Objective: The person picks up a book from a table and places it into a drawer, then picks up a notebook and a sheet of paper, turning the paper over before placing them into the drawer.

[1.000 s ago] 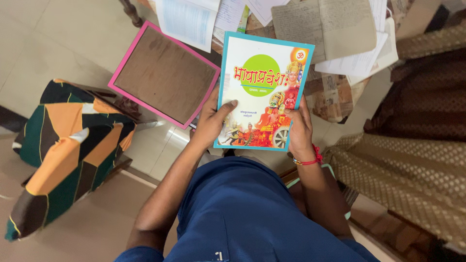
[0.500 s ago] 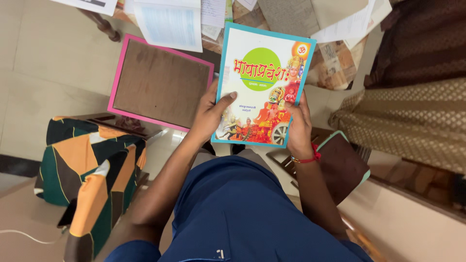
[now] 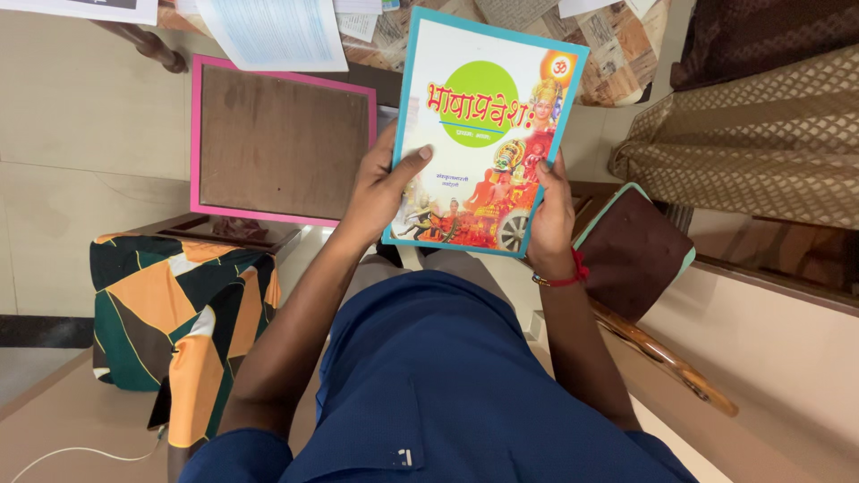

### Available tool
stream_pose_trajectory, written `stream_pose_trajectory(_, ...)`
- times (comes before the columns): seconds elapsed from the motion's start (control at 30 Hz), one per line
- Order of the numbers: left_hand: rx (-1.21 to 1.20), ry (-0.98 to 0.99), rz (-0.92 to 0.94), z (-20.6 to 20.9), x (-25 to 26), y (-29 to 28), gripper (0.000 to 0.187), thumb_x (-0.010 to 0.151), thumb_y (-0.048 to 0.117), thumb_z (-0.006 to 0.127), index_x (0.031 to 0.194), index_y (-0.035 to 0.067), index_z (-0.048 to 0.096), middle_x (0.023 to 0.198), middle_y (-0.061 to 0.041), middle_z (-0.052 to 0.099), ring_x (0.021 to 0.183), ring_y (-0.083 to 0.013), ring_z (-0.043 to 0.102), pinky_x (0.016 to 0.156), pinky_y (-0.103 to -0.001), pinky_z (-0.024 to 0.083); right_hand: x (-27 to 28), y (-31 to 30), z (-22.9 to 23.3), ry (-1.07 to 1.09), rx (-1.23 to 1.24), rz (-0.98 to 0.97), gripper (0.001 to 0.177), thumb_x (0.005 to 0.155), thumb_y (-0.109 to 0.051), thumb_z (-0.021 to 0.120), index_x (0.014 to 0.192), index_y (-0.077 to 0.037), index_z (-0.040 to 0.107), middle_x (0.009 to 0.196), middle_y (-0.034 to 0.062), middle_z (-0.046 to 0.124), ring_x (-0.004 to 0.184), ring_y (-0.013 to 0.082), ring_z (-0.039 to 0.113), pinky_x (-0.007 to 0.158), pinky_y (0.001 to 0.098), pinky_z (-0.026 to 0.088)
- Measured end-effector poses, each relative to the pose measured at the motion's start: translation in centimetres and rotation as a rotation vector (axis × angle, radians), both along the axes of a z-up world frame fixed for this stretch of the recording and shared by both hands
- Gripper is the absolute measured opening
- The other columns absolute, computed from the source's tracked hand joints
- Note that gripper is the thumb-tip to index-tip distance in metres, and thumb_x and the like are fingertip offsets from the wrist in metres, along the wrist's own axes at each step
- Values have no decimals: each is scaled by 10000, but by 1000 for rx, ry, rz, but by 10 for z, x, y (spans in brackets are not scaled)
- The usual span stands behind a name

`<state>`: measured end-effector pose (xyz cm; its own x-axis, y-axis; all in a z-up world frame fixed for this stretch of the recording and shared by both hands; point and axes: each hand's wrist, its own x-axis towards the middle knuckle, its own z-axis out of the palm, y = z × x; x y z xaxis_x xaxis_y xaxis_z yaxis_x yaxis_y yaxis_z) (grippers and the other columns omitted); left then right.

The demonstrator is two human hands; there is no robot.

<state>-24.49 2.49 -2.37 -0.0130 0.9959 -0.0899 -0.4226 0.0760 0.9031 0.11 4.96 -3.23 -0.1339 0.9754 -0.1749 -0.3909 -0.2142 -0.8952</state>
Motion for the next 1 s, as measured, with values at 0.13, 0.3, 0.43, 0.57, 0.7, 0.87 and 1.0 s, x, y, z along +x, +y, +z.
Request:
stream_pose_trajectory(0.13,0,-54,2,1,4,2,457,1041,152,643,1449,-18,528,1302,-99,681,1180,-130,615,1041,-292,486,0,5,0,-105,57,14,528,1096,-142,508,1576,43,389,1475,87,560,1343,162,527,1176,328,394)
stream_pose_trajectory(0.3,-31,-54,44,-3,9,5,437,1034,154,660,1428,-1,553,1308,-81,680,1188,-118,613,1046,-282,483,-2,11,3,-102,13,16,552,1071,-158,528,1566,39,383,1465,85,567,1337,166,529,1168,333,399)
stream_pose_trajectory(0.43,-58,-65,47,-7,15,4,418,1039,165,658,1414,7,561,1277,-77,696,1159,-117,629,1022,-282,499,1,10,2,-124,21,34,556,1096,-160,525,1590,46,375,1482,92,562,1355,161,526,1182,322,395)
stream_pose_trajectory(0.57,-113,-30,78,-8,23,0,403,1040,177,658,1394,2,575,1259,-79,701,1145,-113,631,1013,-279,499,2,10,3,-99,-70,57,531,1087,-138,534,1572,1,368,1429,91,583,1268,149,580,1088,325,475)
stream_pose_trajectory(0.7,-165,-13,101,-15,28,-1,416,1044,231,634,1390,10,572,1239,-74,707,1119,-108,636,994,-274,505,5,11,-2,-127,-35,126,483,1100,-122,534,1549,-10,397,1396,89,608,1231,135,605,1053,319,505)
stream_pose_trajectory(0.87,-178,8,104,-29,34,0,420,1075,283,592,1393,10,574,1256,-72,702,1138,-104,622,1006,-273,490,12,14,-20,-126,-66,107,472,1104,-145,516,1542,-10,400,1403,77,607,1247,123,599,1068,305,498)
stream_pose_trajectory(1.0,-298,58,69,-37,34,-2,443,1049,301,592,1398,30,556,1233,-68,707,1108,-103,633,978,-275,502,21,17,-46,-13,-99,103,438,1118,-137,523,1513,33,442,1386,103,613,1245,158,610,1074,342,510)
